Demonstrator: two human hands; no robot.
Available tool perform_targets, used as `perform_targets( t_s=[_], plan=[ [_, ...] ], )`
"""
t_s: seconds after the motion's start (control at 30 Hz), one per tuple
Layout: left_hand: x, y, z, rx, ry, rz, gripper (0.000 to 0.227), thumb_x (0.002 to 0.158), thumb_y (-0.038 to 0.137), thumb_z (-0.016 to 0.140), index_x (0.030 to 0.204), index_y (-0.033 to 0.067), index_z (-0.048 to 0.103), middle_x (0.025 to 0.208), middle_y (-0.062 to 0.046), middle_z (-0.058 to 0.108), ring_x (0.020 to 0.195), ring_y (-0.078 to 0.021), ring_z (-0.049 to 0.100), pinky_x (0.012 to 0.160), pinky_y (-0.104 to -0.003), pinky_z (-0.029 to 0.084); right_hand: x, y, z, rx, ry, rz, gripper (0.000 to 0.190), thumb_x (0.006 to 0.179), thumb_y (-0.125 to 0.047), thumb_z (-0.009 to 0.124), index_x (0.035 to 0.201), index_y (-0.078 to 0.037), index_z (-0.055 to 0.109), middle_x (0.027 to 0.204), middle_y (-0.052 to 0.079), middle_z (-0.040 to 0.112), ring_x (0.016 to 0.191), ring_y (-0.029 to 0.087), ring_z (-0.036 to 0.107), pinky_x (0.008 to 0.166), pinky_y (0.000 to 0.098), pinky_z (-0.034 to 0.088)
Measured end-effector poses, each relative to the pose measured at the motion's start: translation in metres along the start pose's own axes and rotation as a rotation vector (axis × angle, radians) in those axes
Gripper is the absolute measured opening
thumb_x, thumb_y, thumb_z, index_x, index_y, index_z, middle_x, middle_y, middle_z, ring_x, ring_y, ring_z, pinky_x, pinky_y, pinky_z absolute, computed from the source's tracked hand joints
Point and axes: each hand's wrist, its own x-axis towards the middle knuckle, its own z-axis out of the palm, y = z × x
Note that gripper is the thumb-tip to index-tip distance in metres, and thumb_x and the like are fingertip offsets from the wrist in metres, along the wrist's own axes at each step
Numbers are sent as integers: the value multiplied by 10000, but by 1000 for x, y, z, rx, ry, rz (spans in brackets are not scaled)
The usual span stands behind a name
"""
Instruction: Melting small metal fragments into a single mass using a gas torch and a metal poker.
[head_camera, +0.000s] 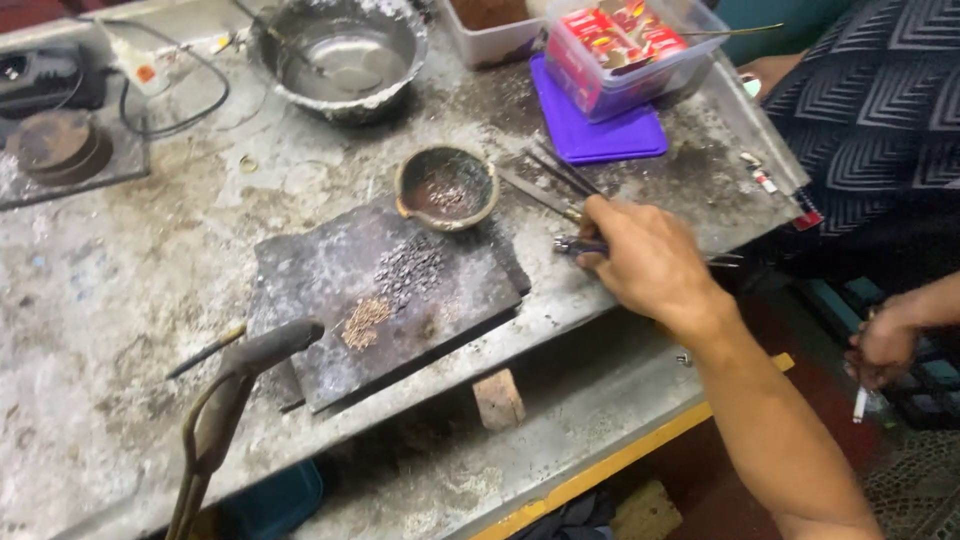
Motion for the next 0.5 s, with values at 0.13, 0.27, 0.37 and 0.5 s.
perform_targets(
  t_s=[0.13,0.27,0.37,0.5],
  plan=[
    [7,18,17,23,27,80,545,763,162,790,1285,318,811,959,-15,940,1000,-123,842,1070,-221,522,-1,5,9,93,211,-213,518,824,-197,835,1310,-199,655,1189,65,761,943,302,749,831,510,620],
    [23,2,32,38,76,160,561,748,172,786,1285,332,802,963,0,920,998,-116,829,1069,-221,517,-14,4,6,155,297,-388,621,797,63,707,1356,-205,660,1138,38,723,849,199,733,757,384,636],
    [5,-20,54,51,104,187,573,736,179,782,1285,342,794,965,11,905,996,-112,819,1069,-221,513,-24,-7,2,191,378,-513,515,819,60,716,1292,-138,668,1110,57,727,936,240,688,768,390,597],
    [-56,-31,91,65,149,192,588,720,189,778,1284,356,784,969,25,885,994,-106,805,1068,-221,508,-36,-30,4,331,527,-704,233,1058,-167,578,1258,-84,666,919,57,646,710,181,623,584,307,542]
  ],
)
